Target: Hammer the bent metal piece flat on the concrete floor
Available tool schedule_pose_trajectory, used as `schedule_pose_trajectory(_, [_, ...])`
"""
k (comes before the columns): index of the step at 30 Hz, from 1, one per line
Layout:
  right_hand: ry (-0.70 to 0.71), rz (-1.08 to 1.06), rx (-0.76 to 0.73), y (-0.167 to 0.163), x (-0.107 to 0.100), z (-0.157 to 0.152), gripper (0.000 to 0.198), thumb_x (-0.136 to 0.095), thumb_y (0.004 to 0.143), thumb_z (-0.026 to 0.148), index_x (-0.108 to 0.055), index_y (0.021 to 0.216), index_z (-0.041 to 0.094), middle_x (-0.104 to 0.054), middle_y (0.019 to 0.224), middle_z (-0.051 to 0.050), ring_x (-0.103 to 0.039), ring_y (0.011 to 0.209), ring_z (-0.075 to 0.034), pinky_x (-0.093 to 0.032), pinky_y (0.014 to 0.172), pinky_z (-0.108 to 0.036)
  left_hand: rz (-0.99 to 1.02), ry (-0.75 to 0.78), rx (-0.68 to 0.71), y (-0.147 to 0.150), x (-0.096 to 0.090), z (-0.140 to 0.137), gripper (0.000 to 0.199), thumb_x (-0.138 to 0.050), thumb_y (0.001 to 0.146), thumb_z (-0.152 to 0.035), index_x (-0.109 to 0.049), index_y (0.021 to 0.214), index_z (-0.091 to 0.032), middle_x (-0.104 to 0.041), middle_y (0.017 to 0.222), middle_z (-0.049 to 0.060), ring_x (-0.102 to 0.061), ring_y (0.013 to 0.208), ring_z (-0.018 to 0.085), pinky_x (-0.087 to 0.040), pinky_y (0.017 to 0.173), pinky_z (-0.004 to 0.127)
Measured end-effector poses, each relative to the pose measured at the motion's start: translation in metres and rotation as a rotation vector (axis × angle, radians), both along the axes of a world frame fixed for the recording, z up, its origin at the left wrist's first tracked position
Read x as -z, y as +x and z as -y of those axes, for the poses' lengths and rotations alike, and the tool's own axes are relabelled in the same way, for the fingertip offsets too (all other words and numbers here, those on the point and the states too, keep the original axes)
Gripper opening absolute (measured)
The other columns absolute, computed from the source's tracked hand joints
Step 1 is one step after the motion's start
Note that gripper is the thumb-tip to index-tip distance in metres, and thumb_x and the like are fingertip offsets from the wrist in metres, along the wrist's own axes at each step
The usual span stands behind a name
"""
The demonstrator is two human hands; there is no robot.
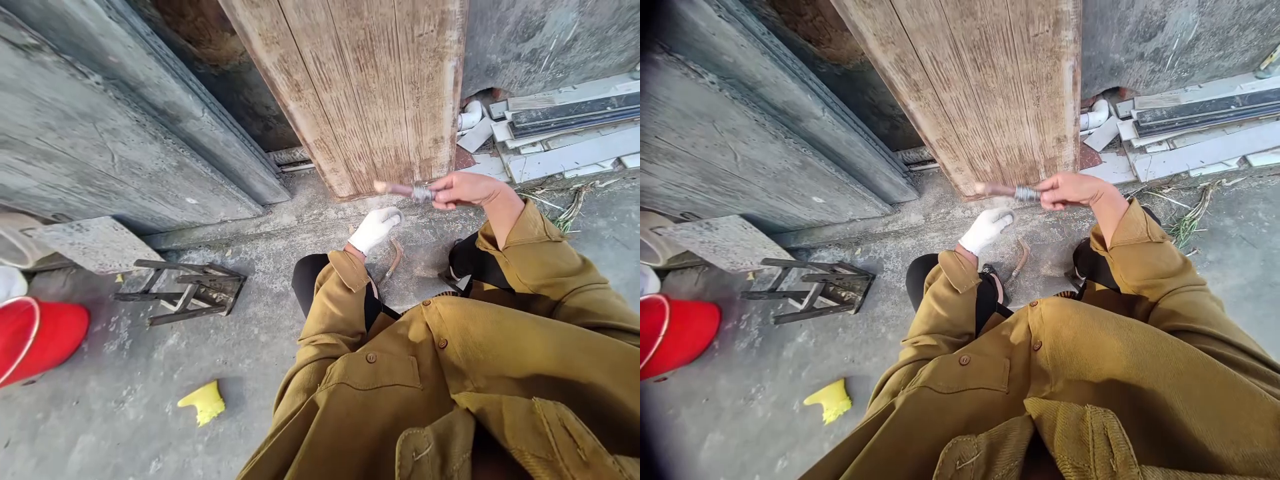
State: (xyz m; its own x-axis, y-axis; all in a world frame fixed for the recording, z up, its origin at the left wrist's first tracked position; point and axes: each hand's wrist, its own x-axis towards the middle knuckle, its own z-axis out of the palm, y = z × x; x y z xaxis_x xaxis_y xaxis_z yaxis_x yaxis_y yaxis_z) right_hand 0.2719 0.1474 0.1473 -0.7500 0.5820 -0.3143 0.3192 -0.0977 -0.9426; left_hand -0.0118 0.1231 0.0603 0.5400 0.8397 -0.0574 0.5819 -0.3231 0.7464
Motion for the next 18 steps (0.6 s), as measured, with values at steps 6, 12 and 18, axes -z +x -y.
schedule_pose_trajectory(6, [0.037,0.103,0.406,-0.017,0.009,-0.006,0.017,-0.067,0.096,0.026,-0.064,0.082,0.018,-0.06,0.071,-0.001,-0.047,0.06,-0.01,-0.039,0.057,-0.024,-0.249,0.055,0.036,0.008,-0.013,0.004,0.032,-0.047,0.104,-0.03,-0.076,0.109,-0.016,-0.078,0.105,0.006,-0.069,0.099,0.021,-0.05,0.092,0.029])
schedule_pose_trajectory(12, [0.365,0.613,0.337,-0.037,0.041,-0.031,0.023,-0.061,0.101,0.032,-0.076,0.109,0.016,-0.072,0.09,-0.008,-0.063,0.078,-0.019,-0.046,0.072,-0.031,-0.501,0.093,0.032,0.01,-0.007,0.001,0.037,-0.046,0.109,-0.031,-0.073,0.129,-0.016,-0.078,0.124,0.01,-0.072,0.113,0.025,-0.051,0.097,0.031])
schedule_pose_trajectory(18, [0.472,1.019,-0.101,-0.044,0.045,-0.032,0.024,-0.071,0.096,0.028,-0.083,0.113,0.016,-0.077,0.106,-0.016,-0.07,0.098,-0.029,-0.047,0.083,-0.036,-0.569,0.124,0.066,0.009,-0.01,-0.004,0.037,-0.048,0.108,-0.034,-0.075,0.126,-0.017,-0.079,0.12,0.011,-0.073,0.109,0.027,-0.051,0.092,0.032])
